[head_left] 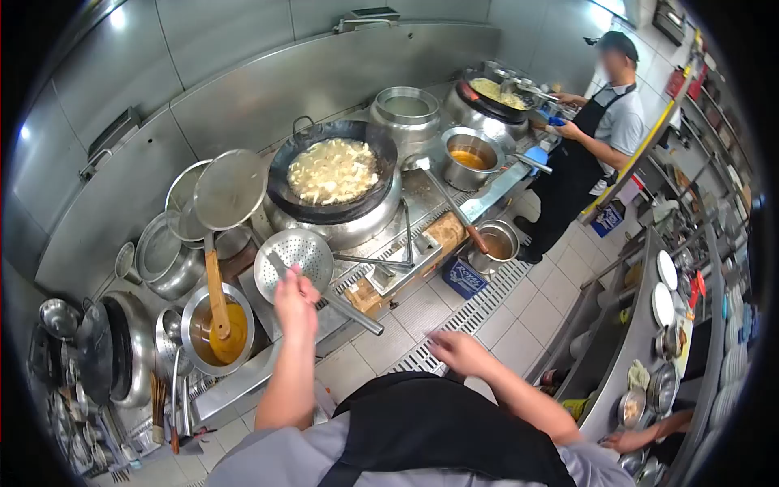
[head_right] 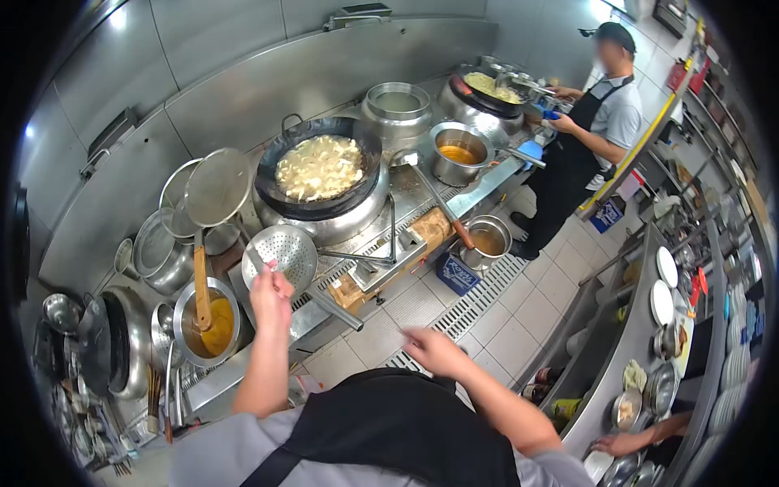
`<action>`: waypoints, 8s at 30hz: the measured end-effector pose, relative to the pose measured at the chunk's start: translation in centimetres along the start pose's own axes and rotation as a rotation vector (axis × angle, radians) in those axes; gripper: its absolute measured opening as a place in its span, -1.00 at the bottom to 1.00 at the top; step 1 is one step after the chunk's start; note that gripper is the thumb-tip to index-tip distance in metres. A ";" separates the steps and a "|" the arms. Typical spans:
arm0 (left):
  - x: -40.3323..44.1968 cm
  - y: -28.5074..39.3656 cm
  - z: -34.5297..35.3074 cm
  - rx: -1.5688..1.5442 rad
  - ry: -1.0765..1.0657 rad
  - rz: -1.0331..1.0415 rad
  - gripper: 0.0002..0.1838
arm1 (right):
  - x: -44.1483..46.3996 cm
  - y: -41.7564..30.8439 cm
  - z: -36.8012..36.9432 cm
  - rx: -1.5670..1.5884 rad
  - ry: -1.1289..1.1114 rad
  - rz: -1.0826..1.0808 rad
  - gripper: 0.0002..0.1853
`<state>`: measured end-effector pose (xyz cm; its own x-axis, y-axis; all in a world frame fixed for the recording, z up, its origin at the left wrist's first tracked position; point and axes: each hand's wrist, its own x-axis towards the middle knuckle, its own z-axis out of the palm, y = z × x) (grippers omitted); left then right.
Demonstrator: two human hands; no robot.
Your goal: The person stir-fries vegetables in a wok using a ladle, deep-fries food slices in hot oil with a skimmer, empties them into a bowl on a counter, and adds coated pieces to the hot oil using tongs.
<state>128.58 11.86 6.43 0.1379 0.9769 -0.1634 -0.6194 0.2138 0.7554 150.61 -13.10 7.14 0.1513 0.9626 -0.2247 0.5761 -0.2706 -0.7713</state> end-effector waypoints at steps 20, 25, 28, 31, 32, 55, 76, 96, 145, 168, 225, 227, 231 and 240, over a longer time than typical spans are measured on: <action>-14.7 -14.8 7.7 1.042 0.155 -0.265 -0.69 | 36.1 -3.6 -28.2 -0.824 0.189 -0.412 -0.73; -23.9 -19.8 0.4 1.527 0.476 -0.398 -0.59 | 39.3 -7.1 -29.2 -0.898 0.212 -0.482 -0.74; -28.8 -22.5 -2.4 1.561 0.518 -0.532 -0.59 | 38.8 -9.3 -30.2 -0.915 0.211 -0.477 -0.73; -32.7 -25.2 -5.9 1.525 0.450 -0.723 -0.61 | 41.7 -8.1 -26.4 -0.990 0.119 -0.433 -0.73; -34.1 -25.8 -7.0 1.515 0.440 -0.765 -0.62 | 41.3 -8.9 -26.3 -0.952 0.148 -0.427 -0.73; -41.4 -27.3 -24.1 1.935 -0.117 -0.444 -0.77 | 34.2 -11.4 -19.1 -0.956 0.082 -0.250 -0.72; -41.3 -35.4 -17.9 1.543 0.279 -0.811 -0.74 | 45.8 4.4 -24.8 0.417 -0.441 0.133 -0.90; -43.0 -36.1 -22.0 1.559 0.227 -0.826 -0.72 | 22.5 -13.0 -36.9 -0.945 0.140 -0.637 -0.70; -41.1 -38.4 -22.6 1.637 0.170 -0.710 -0.65 | 39.6 -14.1 -27.7 -1.228 0.087 -0.513 -0.76; -41.7 -36.6 -20.3 1.468 0.313 -0.836 -0.62 | 34.6 -19.7 -31.6 -1.220 0.186 -0.542 -0.78; -40.4 -31.9 -21.1 1.544 0.004 -0.594 -0.69 | 26.6 -6.3 -31.6 -0.495 0.028 -0.415 -0.79; -40.5 -31.8 -21.2 1.651 -0.087 -0.637 -0.68 | 25.0 -7.7 -32.6 -0.628 0.093 -0.423 -0.80; -41.0 -32.4 -22.4 1.384 0.050 -0.742 -0.68 | 27.3 -5.6 -29.6 -0.827 0.034 -0.562 -0.79; -36.7 -29.5 -17.2 0.622 0.896 -0.604 -0.78 | 24.1 -11.2 -30.6 -0.993 0.114 -0.497 -0.77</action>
<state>128.52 -30.22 -20.74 -0.4529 0.4334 -0.7791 -0.1361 0.8300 0.5408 172.40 13.54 28.58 -0.2311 0.9703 0.0720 0.9716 0.2262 0.0691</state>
